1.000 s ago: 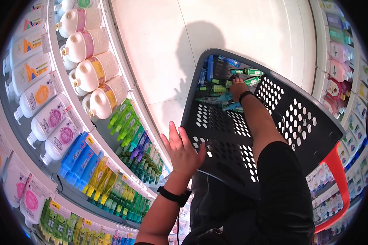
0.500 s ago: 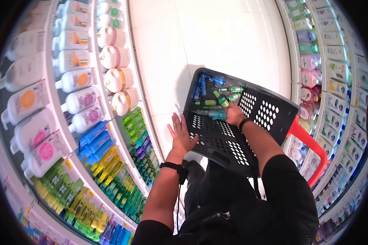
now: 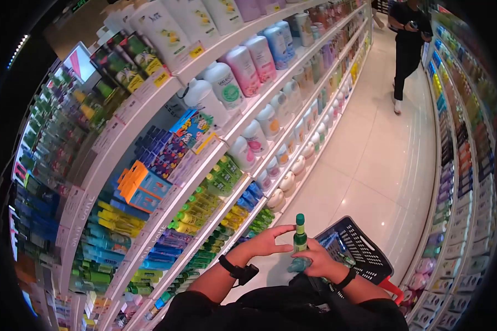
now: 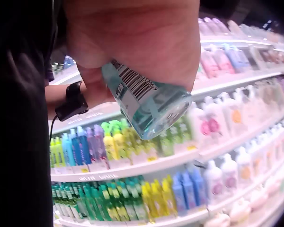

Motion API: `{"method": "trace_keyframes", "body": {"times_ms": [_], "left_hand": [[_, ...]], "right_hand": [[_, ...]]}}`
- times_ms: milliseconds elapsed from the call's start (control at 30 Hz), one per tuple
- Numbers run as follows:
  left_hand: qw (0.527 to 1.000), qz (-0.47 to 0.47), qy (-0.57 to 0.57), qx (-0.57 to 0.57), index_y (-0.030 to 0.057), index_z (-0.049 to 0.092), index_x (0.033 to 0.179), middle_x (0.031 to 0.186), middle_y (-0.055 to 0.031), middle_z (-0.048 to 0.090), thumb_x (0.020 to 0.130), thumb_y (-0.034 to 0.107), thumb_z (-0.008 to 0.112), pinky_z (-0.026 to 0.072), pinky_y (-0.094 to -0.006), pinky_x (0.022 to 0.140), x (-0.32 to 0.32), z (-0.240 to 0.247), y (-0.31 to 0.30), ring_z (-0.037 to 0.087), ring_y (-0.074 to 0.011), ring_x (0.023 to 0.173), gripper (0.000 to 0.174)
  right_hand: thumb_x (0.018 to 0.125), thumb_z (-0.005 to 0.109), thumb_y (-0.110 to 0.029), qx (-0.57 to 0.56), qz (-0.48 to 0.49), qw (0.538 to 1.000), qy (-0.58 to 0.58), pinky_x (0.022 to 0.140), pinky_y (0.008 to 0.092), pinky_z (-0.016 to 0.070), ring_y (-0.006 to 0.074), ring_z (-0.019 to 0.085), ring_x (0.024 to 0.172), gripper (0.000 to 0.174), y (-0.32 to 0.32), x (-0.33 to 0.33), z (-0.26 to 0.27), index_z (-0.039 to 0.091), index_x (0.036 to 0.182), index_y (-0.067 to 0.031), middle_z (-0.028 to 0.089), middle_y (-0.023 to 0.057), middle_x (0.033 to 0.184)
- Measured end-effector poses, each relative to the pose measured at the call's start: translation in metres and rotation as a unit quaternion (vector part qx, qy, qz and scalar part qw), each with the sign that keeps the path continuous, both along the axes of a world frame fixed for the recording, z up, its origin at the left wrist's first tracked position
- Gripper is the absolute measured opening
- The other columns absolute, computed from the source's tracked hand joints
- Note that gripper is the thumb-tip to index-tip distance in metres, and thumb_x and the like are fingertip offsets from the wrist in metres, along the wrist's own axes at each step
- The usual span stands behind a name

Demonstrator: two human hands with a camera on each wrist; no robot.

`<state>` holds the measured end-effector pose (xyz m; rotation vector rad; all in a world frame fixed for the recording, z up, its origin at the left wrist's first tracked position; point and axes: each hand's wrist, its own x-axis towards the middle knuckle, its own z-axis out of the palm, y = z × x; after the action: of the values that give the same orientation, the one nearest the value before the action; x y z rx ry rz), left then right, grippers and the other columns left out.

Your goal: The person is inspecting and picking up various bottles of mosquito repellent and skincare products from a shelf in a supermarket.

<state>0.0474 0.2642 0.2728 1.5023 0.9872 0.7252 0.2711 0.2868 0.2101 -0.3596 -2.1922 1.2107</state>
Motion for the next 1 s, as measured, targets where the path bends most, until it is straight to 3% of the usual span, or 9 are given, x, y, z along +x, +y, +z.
{"method": "trace_keyframes", "body": {"times_ms": [200, 367, 400, 467, 567, 667, 767, 867, 1000], "left_hand": [[0.981, 0.167, -0.089, 0.037, 0.0031, 0.061, 0.099, 0.096, -0.0045, 0.066, 0.089, 0.012, 0.066, 0.0476, -0.0298, 0.083, -0.078, 0.055, -0.182, 0.06, -0.0112, 0.09, 0.014], [0.848, 0.431, -0.225, 0.211, -0.0015, 0.059, 0.083, 0.079, -0.0134, 0.064, 0.091, 0.012, 0.059, 0.0531, -0.0448, 0.083, -0.132, 0.084, -0.337, 0.066, -0.026, 0.078, 0.016], [0.811, 0.476, -0.25, 0.23, -0.0018, 0.059, 0.082, 0.077, -0.0149, 0.063, 0.089, 0.011, 0.059, 0.054, -0.0481, 0.081, -0.133, 0.086, -0.355, 0.066, -0.0281, 0.074, 0.015], [0.787, 0.513, -0.254, 0.232, -0.0015, 0.058, 0.08, 0.076, -0.015, 0.063, 0.087, 0.011, 0.061, 0.0548, -0.0432, 0.073, -0.138, 0.087, -0.376, 0.064, -0.0262, 0.068, 0.014], [0.768, 0.573, -0.176, 0.225, -0.0012, 0.058, 0.078, 0.072, -0.013, 0.062, 0.084, 0.006, 0.064, 0.0502, -0.0336, 0.062, -0.137, 0.088, -0.444, 0.062, -0.0218, 0.063, 0.011], [0.754, 0.628, -0.03, 0.192, 0.0014, 0.063, 0.075, 0.068, -0.005, 0.064, 0.083, 0.008, 0.07, 0.0457, -0.0254, 0.056, -0.123, 0.092, -0.441, 0.058, -0.0108, 0.058, 0.013], [0.725, 0.658, 0.056, 0.197, -0.0033, 0.066, 0.079, 0.069, -0.006, 0.064, 0.08, 0.005, 0.072, 0.0475, -0.0249, 0.055, -0.11, 0.101, -0.419, 0.06, -0.0112, 0.059, 0.01], [0.722, 0.64, 0.061, 0.255, 0.0021, 0.064, 0.109, 0.094, -0.0061, 0.067, 0.075, 0.009, 0.08, 0.0494, -0.0249, 0.072, -0.104, 0.111, -0.399, 0.062, -0.0104, 0.086, 0.038], [0.684, 0.652, 0.058, 0.32, 0.0026, 0.057, 0.123, 0.107, -0.0087, 0.065, 0.072, 0.009, 0.083, 0.0492, -0.0244, 0.076, -0.101, 0.117, -0.377, 0.06, -0.0106, 0.093, 0.058]], "right_hand": [[0.065, 0.078, -0.014, 0.054, 0.235, 0.963, 0.123, 0.108, 0.0482, 0.0309, 0.0441, 0.025, 0.139, 0.037, -0.121, -0.142, 0.081, 0.068, 0.101, -0.0117, 0.045, 0.0199, 0.137], [0.068, 0.078, -0.012, 0.035, 0.354, 0.93, 0.095, 0.101, 0.0426, 0.0413, 0.0356, 0.053, 0.121, 0.037, -0.178, -0.211, 0.095, 0.063, 0.102, -0.0093, 0.055, 0.0189, 0.129], [0.071, 0.078, -0.005, -0.068, 0.343, 0.924, 0.153, 0.096, 0.0404, 0.0449, 0.0316, 0.058, 0.115, 0.029, -0.183, -0.223, 0.12, 0.061, 0.096, -0.007, 0.06, 0.0162, 0.123], [0.074, 0.076, 0.0, -0.095, 0.322, 0.93, 0.151, 0.086, 0.0367, 0.0511, 0.0246, 0.065, 0.099, 0.028, -0.182, -0.233, 0.139, 0.059, 0.096, -0.0049, 0.066, 0.0133, 0.106], [0.085, 0.069, -0.01, -0.374, 0.32, 0.868, 0.062, 0.071, 0.0344, 0.0546, 0.0216, 0.067, 0.074, 0.031, -0.194, -0.279, 0.184, 0.05, 0.108, -0.0016, 0.064, 0.0122, 0.084], [0.097, 0.049, -0.038, -0.45, 0.354, 0.813, 0.106, 0.065, 0.0348, 0.0551, 0.0221, 0.064, 0.064, 0.041, -0.199, -0.312, 0.223, 0.044, 0.117, -0.0026, 0.062, 0.0124, 0.077], [0.098, 0.039, -0.043, -0.492, 0.444, 0.736, 0.14, 0.073, 0.0384, 0.0549, 0.0253, 0.065, 0.074, 0.049, -0.212, -0.319, 0.24, 0.04, 0.127, -0.0036, 0.061, 0.0141, 0.084], [0.097, 0.037, -0.04, -0.509, 0.454, 0.718, 0.137, 0.083, 0.0426, 0.0524, 0.0282, 0.064, 0.088, 0.053, -0.225, -0.314, 0.255, 0.035, 0.136, -0.0046, 0.06, 0.0169, 0.096], [0.096, 0.044, -0.034, -0.465, 0.486, 0.729, 0.13, 0.087, 0.0458, 0.051, 0.0286, 0.062, 0.096, 0.051, -0.216, -0.314, 0.262, 0.034, 0.138, -0.005, 0.058, 0.0166, 0.105]]}}
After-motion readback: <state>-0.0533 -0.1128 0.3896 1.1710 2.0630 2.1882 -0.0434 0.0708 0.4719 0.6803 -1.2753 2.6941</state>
